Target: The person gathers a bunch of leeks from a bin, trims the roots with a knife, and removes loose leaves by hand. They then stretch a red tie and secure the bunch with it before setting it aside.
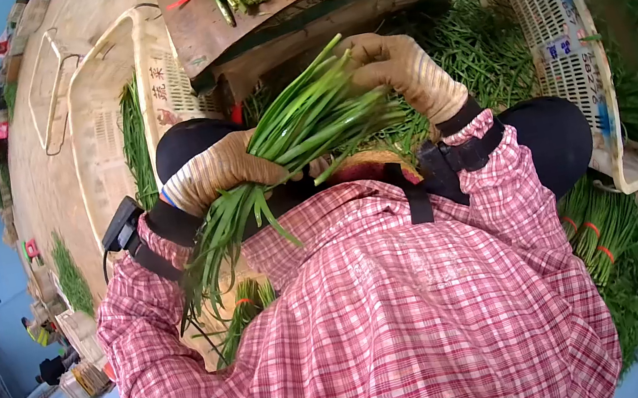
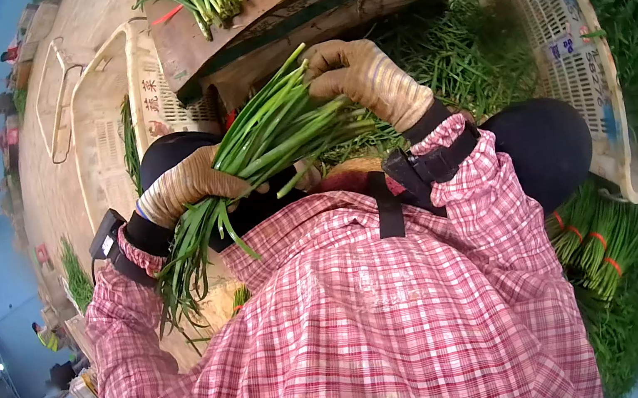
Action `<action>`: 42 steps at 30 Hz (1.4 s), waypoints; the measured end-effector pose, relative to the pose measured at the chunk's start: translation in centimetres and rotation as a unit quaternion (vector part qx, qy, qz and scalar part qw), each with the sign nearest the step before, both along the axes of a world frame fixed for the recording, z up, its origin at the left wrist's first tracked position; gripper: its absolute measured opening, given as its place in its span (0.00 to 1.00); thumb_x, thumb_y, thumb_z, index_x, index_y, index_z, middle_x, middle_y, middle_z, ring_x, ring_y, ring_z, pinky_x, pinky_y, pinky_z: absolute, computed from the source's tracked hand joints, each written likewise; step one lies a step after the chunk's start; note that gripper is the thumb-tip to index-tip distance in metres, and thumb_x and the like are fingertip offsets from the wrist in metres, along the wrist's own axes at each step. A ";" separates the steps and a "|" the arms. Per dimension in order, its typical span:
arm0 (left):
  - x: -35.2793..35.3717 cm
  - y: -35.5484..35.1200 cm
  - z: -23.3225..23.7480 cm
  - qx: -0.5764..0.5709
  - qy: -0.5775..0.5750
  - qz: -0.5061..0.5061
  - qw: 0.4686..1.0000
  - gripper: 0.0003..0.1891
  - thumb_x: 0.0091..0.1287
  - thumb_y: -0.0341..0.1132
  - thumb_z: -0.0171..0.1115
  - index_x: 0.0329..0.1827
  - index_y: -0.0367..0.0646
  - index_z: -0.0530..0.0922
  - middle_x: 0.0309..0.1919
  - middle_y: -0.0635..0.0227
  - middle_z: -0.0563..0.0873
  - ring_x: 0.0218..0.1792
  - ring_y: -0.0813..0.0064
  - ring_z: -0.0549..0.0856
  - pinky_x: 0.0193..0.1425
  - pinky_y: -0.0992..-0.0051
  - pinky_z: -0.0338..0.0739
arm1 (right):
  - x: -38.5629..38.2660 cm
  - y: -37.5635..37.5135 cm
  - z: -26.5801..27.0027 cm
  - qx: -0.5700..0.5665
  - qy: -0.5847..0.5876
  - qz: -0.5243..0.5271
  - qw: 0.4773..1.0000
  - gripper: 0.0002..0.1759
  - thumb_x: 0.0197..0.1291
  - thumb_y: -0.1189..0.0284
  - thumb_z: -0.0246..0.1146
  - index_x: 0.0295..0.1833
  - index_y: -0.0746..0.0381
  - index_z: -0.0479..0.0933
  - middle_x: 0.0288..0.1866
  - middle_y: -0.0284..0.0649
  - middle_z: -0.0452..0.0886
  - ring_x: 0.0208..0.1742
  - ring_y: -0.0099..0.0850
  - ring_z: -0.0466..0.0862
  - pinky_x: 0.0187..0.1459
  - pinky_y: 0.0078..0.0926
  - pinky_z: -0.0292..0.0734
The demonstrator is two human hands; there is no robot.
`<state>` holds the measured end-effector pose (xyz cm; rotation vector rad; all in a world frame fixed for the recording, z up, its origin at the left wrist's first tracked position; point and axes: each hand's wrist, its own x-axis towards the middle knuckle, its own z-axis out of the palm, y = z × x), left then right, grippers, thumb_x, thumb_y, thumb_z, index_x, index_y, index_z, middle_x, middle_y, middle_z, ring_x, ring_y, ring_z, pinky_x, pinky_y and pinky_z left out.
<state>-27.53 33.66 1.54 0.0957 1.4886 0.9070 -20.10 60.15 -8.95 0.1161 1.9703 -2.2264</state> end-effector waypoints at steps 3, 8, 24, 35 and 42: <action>0.4 1.0 0.7 0.035 -0.053 0.059 0.996 0.18 0.59 0.31 0.71 0.51 0.37 0.80 0.38 0.70 0.87 0.25 0.86 0.80 0.28 0.87 0.75 | 0.3 0.8 0.3 0.050 0.141 -0.248 0.957 0.09 0.52 0.81 0.65 0.41 0.65 0.82 0.52 0.40 0.79 0.49 0.30 0.81 0.55 0.27 0.78; 0.6 -0.3 -0.7 0.097 -0.082 0.131 0.983 0.13 0.66 0.32 0.63 0.51 0.35 0.78 0.40 0.62 0.86 0.21 0.85 0.79 0.22 0.87 0.76 | 2.4 -0.9 2.2 0.507 0.409 -0.117 0.750 0.19 0.44 0.73 0.70 0.44 0.42 0.80 0.59 0.37 0.74 0.62 0.38 0.75 0.62 0.40 0.71; 2.2 1.0 -0.2 0.049 0.057 0.109 0.991 0.17 0.60 0.33 0.70 0.50 0.35 0.81 0.37 0.63 0.88 0.23 0.84 0.80 0.27 0.85 0.75 | 1.6 0.2 2.6 0.525 0.142 -0.197 0.816 0.18 0.49 0.58 0.70 0.45 0.53 0.85 0.64 0.43 0.74 0.69 0.45 0.66 0.71 0.46 0.55; 2.9 0.6 -1.2 0.048 0.169 0.045 0.983 0.14 0.58 0.27 0.68 0.48 0.36 0.83 0.37 0.69 0.88 0.28 0.87 0.80 0.32 0.85 0.75 | 1.1 -1.3 -0.3 0.195 0.063 -0.163 0.965 0.25 0.45 0.72 0.69 0.51 0.64 0.75 0.39 0.48 0.82 0.38 0.38 0.83 0.42 0.31 0.79; 2.4 1.4 0.7 0.038 0.111 0.031 0.993 0.15 0.57 0.28 0.68 0.48 0.35 0.83 0.37 0.68 0.88 0.26 0.87 0.80 0.29 0.85 0.74 | 0.6 -0.5 -0.5 0.475 0.021 -0.192 0.858 0.13 0.49 0.68 0.67 0.43 0.56 0.80 0.33 0.48 0.84 0.38 0.48 0.84 0.44 0.40 0.79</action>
